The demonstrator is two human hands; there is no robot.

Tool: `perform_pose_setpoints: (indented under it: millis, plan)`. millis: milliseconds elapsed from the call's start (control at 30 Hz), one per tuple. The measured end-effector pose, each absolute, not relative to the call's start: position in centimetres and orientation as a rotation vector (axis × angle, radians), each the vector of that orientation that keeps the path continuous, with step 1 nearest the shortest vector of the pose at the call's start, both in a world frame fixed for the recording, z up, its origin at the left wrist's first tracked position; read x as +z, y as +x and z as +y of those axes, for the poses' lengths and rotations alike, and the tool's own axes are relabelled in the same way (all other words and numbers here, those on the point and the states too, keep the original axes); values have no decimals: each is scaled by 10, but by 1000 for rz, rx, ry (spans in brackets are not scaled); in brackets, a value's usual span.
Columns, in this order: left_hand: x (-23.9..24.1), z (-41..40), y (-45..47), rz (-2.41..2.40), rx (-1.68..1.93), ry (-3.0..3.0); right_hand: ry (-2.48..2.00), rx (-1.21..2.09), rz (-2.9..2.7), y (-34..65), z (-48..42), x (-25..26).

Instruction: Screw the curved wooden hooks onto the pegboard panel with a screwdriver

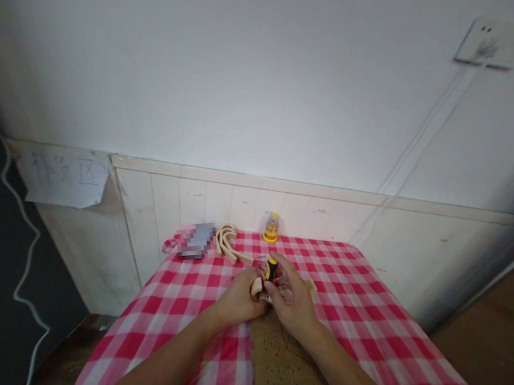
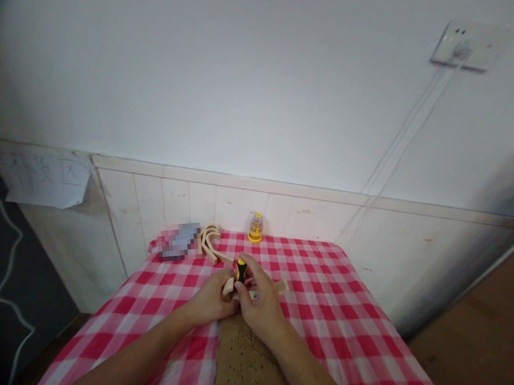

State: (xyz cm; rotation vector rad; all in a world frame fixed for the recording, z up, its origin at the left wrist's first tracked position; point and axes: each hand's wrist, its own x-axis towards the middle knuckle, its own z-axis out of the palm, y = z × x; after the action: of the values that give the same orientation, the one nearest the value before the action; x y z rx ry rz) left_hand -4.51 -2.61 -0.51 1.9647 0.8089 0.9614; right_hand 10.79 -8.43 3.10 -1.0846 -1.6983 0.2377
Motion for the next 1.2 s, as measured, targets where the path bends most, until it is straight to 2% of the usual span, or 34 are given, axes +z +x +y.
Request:
perform_pose_setpoints:
  millis: [1200]
  plan:
    - [6, -31, -46, 752, 952, 1939, -1082, 187, -1786, 108, -88, 34]
